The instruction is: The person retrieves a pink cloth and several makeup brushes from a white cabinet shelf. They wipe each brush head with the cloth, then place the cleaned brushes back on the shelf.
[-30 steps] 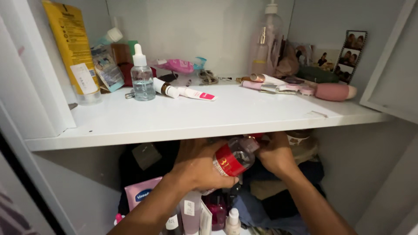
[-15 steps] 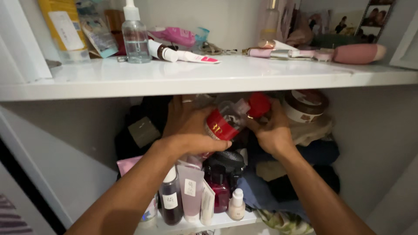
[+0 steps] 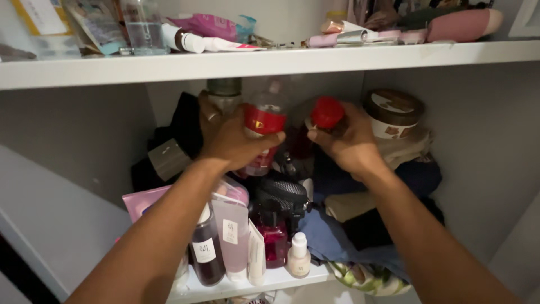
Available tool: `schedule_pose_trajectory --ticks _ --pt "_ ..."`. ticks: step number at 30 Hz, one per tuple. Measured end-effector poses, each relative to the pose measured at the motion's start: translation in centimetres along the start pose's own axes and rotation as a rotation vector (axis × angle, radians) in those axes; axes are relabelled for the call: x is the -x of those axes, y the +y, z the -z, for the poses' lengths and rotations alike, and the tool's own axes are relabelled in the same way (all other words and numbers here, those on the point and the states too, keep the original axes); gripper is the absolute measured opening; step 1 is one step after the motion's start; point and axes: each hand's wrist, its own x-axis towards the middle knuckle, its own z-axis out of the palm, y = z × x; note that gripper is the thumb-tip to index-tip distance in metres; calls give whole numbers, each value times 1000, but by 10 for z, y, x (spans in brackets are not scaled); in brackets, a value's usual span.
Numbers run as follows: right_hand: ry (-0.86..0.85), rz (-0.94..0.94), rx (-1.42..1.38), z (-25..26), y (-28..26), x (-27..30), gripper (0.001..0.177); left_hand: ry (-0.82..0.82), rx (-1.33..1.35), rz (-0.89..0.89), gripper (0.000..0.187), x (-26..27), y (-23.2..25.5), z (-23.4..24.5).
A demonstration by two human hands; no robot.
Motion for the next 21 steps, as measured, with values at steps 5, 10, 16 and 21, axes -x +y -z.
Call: schedule_pose_trajectory --ticks 5,10,16,21 --pt "-75 -56 121 -7 -5 -10 65 -63 273 89 76 -19 -13 1" --pt "-64 82 323 -31 -6 -20 61 -80 233 208 74 -25 -16 2" --pt "-159 357 518 -52 18 -23 55 -16 339 201 88 -27 -25 2" --pt "-190 227 495 -65 36 -24 58 9 234 195 92 -24 -27 0"
